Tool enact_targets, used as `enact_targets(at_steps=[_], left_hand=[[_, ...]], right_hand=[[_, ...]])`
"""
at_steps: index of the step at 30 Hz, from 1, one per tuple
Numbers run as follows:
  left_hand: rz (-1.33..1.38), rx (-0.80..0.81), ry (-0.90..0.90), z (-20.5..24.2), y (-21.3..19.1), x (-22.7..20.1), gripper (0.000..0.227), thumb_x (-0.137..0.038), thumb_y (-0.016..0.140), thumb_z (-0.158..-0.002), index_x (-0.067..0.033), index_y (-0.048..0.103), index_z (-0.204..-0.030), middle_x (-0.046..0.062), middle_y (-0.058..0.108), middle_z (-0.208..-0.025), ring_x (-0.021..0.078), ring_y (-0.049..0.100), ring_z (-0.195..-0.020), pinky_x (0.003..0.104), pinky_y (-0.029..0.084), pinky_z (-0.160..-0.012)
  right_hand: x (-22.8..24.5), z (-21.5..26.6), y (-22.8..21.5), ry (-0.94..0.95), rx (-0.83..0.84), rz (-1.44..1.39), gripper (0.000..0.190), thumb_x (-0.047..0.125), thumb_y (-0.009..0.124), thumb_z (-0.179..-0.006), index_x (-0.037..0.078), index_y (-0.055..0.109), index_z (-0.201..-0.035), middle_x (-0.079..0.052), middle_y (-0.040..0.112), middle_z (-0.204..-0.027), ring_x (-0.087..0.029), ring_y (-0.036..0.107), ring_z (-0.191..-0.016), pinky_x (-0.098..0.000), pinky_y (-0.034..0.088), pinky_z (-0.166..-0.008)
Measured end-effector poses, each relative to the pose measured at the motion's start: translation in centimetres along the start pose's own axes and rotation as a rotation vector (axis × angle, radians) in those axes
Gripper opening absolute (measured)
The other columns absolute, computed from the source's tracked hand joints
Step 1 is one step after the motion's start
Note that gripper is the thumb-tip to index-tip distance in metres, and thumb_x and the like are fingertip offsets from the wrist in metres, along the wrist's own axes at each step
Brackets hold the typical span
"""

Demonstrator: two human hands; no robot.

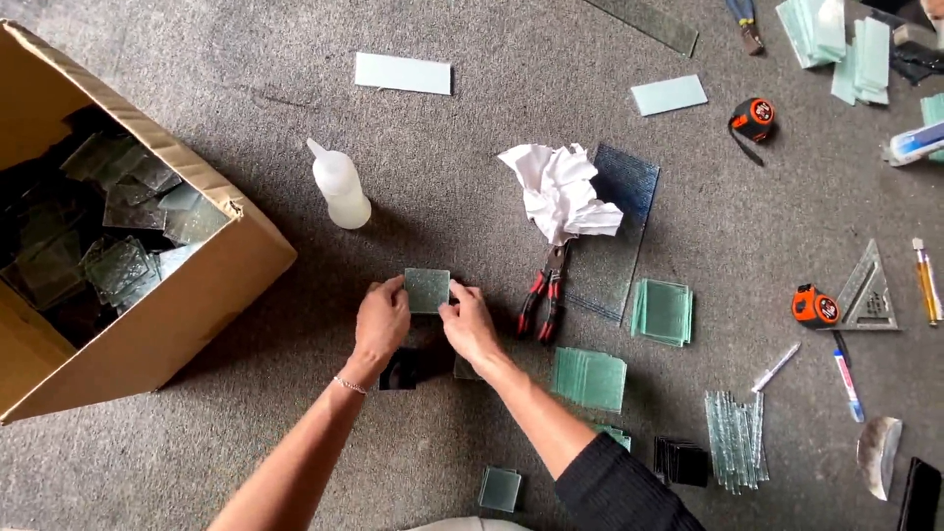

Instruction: Stacking and organizing small square glass pieces on a workbench.

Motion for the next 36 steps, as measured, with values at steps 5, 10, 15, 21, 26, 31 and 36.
enact_targets(at_steps=[5,10,15,21,26,31,36], left_hand=[[-0.014,0.017,-0.02,0.2,0.0,-0.3,0.05,-0.013,0.045,-0.113,0.0084,0.059,-0.155,0.028,0.064,-0.131,0.0487,0.067,-0.128,0.061,0.054,-0.11],[-0.076,0.044,-0.029,3.0,-2.0,-5.0,0.049,-0.02,0.056,-0.11,0.0006,0.066,-0.153,0.031,0.068,-0.139,0.0513,0.063,-0.135,0.062,0.048,-0.117],[-0.01,-0.156,-0.067,13.3,-8.3,-11.1,0.044,-0.027,0.058,-0.111,-0.0218,0.073,-0.152,0.004,0.073,-0.136,0.0195,0.066,-0.127,0.036,0.042,-0.111],[0.34,0.15,-0.181,23.1,5.6,13.6,0.048,-0.002,0.059,-0.104,-0.0089,0.076,-0.149,0.024,0.09,-0.119,0.0364,0.085,-0.096,0.043,0.065,-0.097],[0.221,0.286,-0.285,27.3,10.5,12.5,0.042,-0.016,0.064,-0.107,-0.0205,0.08,-0.145,0.012,0.091,-0.118,0.0265,0.087,-0.096,0.037,0.071,-0.095],[-0.033,0.392,-0.282,30.3,11.3,2.2,0.046,-0.026,0.066,-0.105,-0.0341,0.076,-0.149,0.0,0.094,-0.126,0.0169,0.092,-0.102,0.029,0.074,-0.104],[0.161,0.408,-0.245,31.7,16.5,-12.3,0.05,-0.029,0.063,-0.103,-0.0225,0.071,-0.152,0.006,0.091,-0.13,0.0208,0.085,-0.106,0.035,0.071,-0.088]], right_hand=[[-0.5,-0.3,0.0,0.01,-0.004,-0.009,0.065,0.018,0.067,-0.098,-0.001,0.058,-0.159,-0.025,0.059,-0.15,-0.032,0.074,-0.12,-0.0417,0.063,-0.1],[-1.4,0.1,-1.7,-0.047,-0.104,-0.019,0.068,0.017,0.068,-0.096,-0.004,0.055,-0.159,-0.025,0.064,-0.141,-0.036,0.074,-0.118,-0.0433,0.064,-0.098],[12.4,17.7,-11.4,-0.503,-0.158,-0.053,0.049,0.0,0.053,-0.11,0.005,0.049,-0.159,-0.016,0.058,-0.131,-0.025,0.064,-0.113,-0.0378,0.061,-0.097],[3.4,32.9,-19.5,-0.504,-0.444,0.386,0.035,0.011,0.054,-0.11,0.007,0.07,-0.141,-0.012,0.071,-0.131,-0.03,0.073,-0.116,-0.0384,0.056,-0.102],[-8.5,35.9,-25.4,-0.154,-0.619,0.231,0.04,0.009,0.059,-0.104,0.017,0.07,-0.141,-0.004,0.076,-0.119,-0.019,0.075,-0.102,-0.0334,0.06,-0.09],[-10.9,34.4,-30.7,-0.117,-0.658,0.222,0.041,0.013,0.058,-0.105,0.023,0.068,-0.143,0.0,0.078,-0.118,-0.016,0.076,-0.096,-0.0318,0.062,-0.088],[-15.4,25.1,-36.8,-0.103,-0.519,0.149,0.044,0.021,0.062,-0.107,0.017,0.062,-0.152,-0.007,0.076,-0.128,-0.018,0.075,-0.104,-0.0324,0.066,-0.092]])
Point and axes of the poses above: each hand's wrist, its own z-axis away from the middle knuckle, its own y-axis out of the palm, x = y × z, the point moved 10 cm from there along -z, towards the middle knuckle
